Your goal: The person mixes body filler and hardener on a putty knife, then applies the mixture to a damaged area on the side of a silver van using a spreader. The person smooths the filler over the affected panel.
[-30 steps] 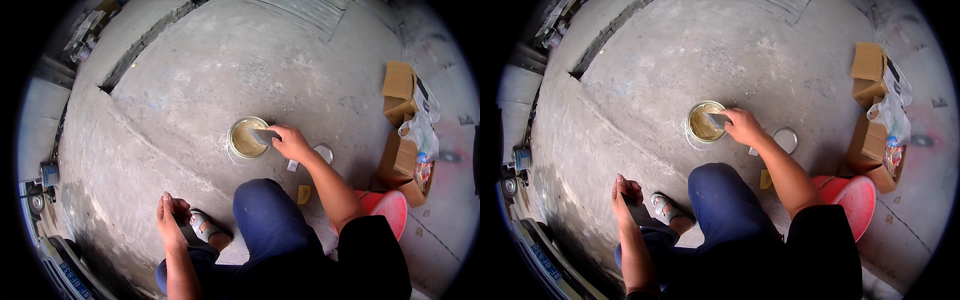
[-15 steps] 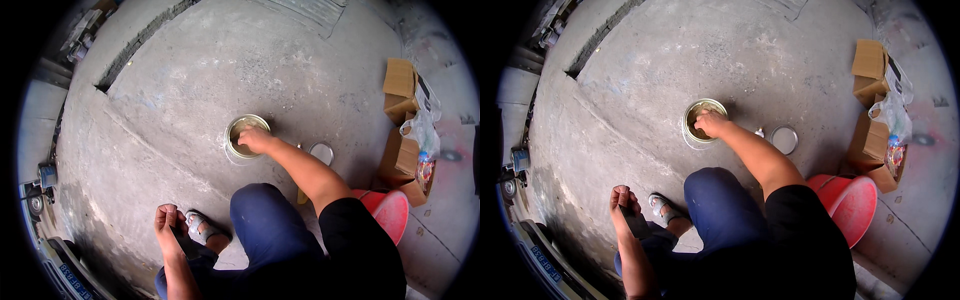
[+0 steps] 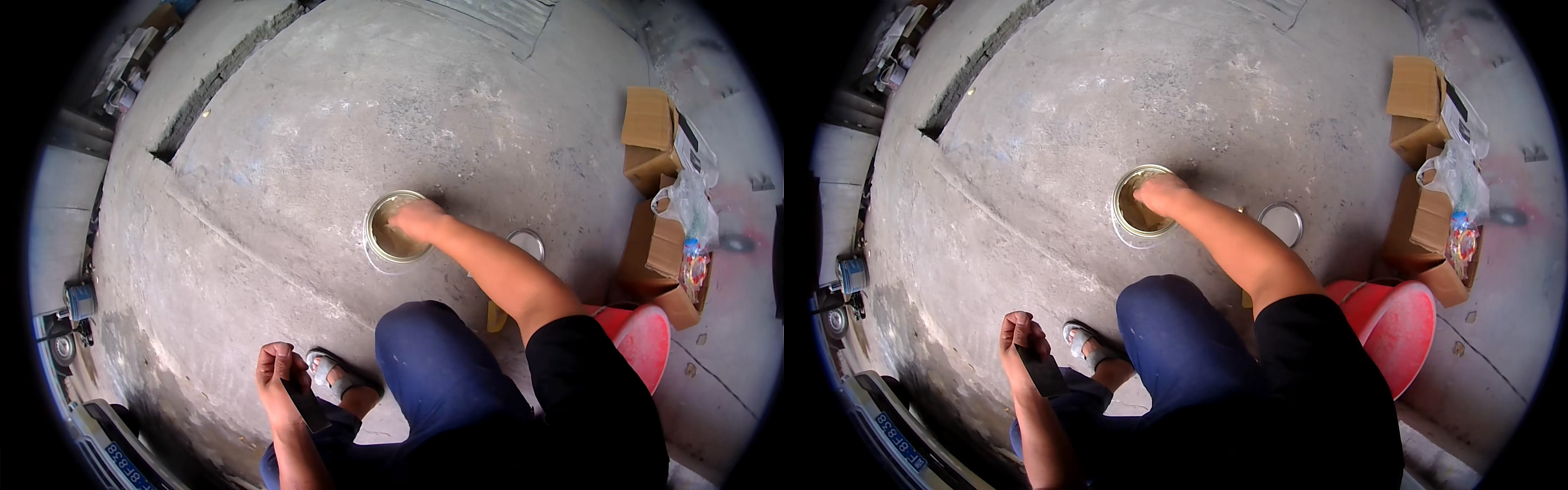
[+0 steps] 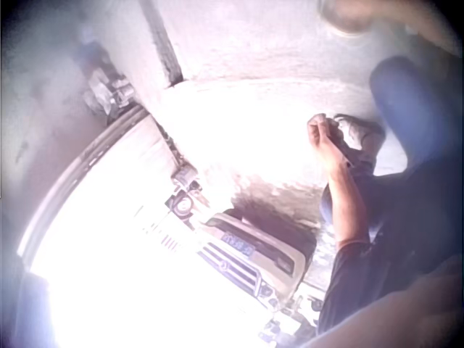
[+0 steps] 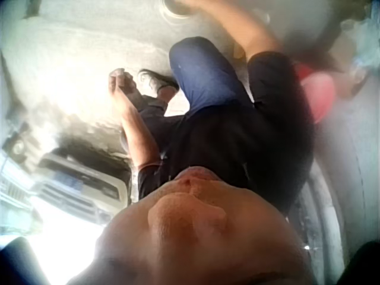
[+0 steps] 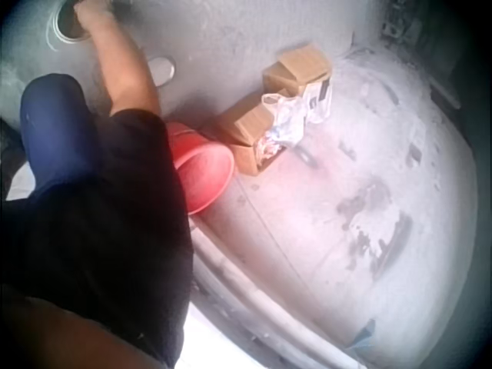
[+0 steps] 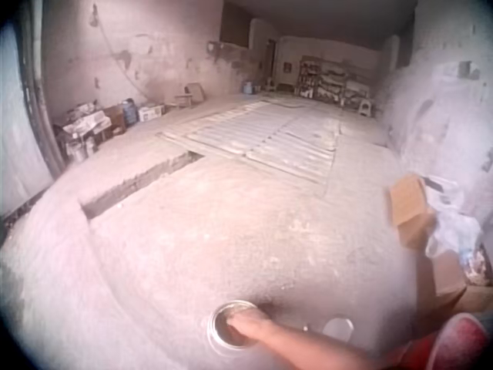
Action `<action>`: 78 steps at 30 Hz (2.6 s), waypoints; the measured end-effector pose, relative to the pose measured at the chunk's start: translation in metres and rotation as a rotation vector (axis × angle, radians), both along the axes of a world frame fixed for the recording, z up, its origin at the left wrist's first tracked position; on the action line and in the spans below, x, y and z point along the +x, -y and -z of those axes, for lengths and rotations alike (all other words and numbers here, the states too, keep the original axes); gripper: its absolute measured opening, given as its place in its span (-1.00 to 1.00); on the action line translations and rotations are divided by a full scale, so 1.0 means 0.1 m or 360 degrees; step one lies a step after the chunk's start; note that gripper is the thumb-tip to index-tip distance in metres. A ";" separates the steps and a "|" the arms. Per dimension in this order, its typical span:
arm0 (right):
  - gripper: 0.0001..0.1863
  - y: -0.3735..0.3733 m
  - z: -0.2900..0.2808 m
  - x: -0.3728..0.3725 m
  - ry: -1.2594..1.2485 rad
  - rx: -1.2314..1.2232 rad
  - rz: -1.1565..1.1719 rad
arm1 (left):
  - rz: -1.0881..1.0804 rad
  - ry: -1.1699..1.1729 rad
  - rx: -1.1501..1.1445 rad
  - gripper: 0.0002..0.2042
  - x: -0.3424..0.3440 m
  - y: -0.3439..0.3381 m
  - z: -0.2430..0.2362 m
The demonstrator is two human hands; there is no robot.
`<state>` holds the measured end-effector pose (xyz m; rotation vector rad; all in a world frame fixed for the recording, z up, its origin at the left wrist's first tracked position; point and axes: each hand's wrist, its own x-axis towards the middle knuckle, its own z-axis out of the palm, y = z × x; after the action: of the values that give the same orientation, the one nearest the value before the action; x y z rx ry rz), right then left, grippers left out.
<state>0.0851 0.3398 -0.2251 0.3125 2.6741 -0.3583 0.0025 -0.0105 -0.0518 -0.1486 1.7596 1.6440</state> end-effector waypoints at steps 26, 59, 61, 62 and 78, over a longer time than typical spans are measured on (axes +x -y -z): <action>-0.52 0.42 0.33 -0.16 -0.0080 -0.0875 0.1156 | 0.0115 -0.0036 -0.0044 -0.74 0.10 -0.08 0.00; -0.79 0.53 -1.92 1.03 -0.1857 -0.0604 0.0506 | 0.0992 0.0160 0.0001 -0.74 -0.23 -0.57 0.01; -0.78 0.56 -2.14 1.04 -0.1949 -0.0636 0.0424 | 0.1071 0.0176 0.0285 -0.64 -0.25 -0.63 -0.10; -0.77 0.59 -2.23 1.04 -0.1992 -0.0652 0.0385 | 0.1033 0.0214 0.0375 -0.63 -0.26 -0.65 -0.16; -0.61 1.08 -2.73 0.76 -0.2125 -0.0656 -0.0414 | 0.1070 -0.0008 0.0920 -0.64 -0.39 -0.46 -0.82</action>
<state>0.1609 0.2315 0.0476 -0.6384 3.6412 -1.3896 -0.0362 0.0358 0.0304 0.6432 1.0851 1.5424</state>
